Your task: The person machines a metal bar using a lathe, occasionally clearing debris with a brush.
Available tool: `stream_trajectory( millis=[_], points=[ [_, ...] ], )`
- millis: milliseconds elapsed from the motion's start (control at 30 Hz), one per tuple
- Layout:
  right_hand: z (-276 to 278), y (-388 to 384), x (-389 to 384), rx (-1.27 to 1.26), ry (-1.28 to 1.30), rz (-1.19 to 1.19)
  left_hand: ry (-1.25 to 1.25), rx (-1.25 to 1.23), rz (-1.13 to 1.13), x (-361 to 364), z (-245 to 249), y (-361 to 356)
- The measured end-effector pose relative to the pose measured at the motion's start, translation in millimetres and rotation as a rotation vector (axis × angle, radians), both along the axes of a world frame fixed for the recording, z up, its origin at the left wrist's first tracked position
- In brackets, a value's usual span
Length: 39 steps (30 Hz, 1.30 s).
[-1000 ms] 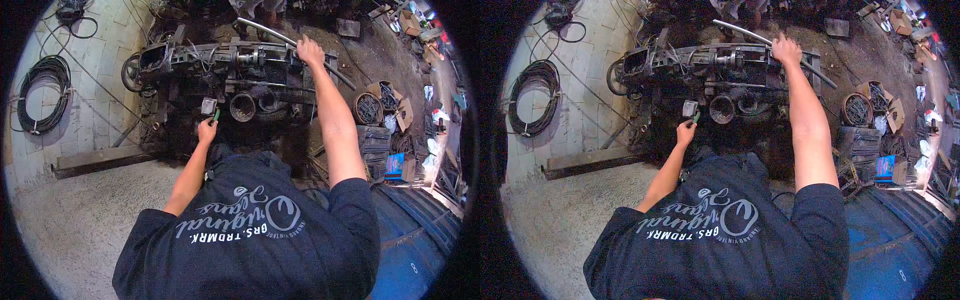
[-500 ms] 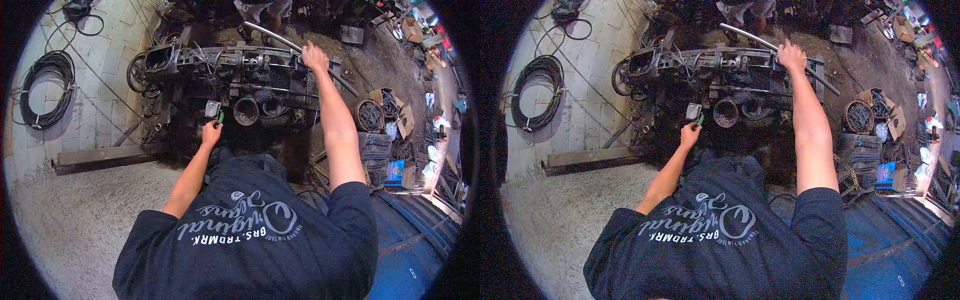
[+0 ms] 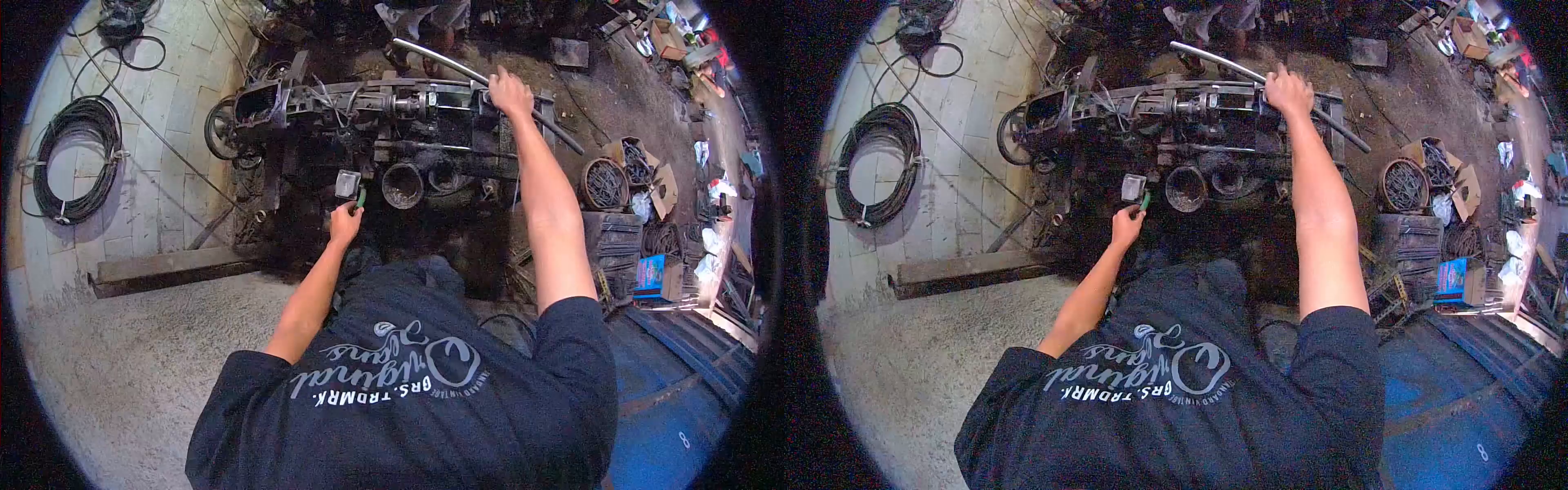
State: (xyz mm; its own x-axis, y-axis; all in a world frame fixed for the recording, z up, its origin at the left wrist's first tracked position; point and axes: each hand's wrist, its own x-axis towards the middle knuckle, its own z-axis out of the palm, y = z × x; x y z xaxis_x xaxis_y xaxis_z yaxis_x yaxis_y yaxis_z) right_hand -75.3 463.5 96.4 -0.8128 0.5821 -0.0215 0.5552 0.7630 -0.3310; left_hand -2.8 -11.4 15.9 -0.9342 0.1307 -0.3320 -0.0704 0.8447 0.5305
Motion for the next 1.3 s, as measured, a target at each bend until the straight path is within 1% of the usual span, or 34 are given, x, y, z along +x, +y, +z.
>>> stream_trajectory(
  millis=[67,233,300,333,533,633,733,800,900,967,1000,1067,1100,1200,1300],
  points=[
    [0,0,1,-0.001,0.004,-0.003,0.071,0.028,-0.043,1,-8,-4],
    [-3,1,-1,0.008,0.015,0.004,0.041,-0.014,-0.012,2,-4,-1],
    [-3,-3,1,0.021,0.080,-0.002,0.049,-0.030,-0.016,4,0,0],
    [2,-3,0,0.018,0.025,0.001,0.043,-0.012,-0.010,5,2,1],
    [10,-6,1,0.008,0.015,0.000,0.065,0.015,-0.024,4,-3,0],
    [7,-5,2,-0.001,0.012,0.004,0.064,0.003,0.006,6,-7,2],
    [3,-3,2,-0.003,0.028,0.009,0.069,0.042,0.029,7,-11,3],
    [3,-2,1,0.004,0.039,0.017,0.149,0.036,0.057,9,-12,6],
    [4,-1,3,-0.028,0.058,0.009,0.077,0.057,0.127,9,-15,10],
    [3,2,2,-0.127,0.041,-0.047,0.082,0.044,0.153,10,-21,11],
    [5,4,3,-0.120,0.043,-0.045,0.088,0.025,0.176,10,-21,12],
    [9,7,7,-0.207,0.040,-0.082,0.077,0.042,0.182,10,-22,12],
    [6,10,8,-0.205,0.043,-0.078,0.060,0.051,0.186,11,-21,11],
    [0,16,15,-0.058,-0.035,0.008,0.040,0.030,0.184,11,-15,12],
    [1,17,11,0.008,-0.104,0.023,0.079,0.062,0.148,11,-17,9]
  ],
)
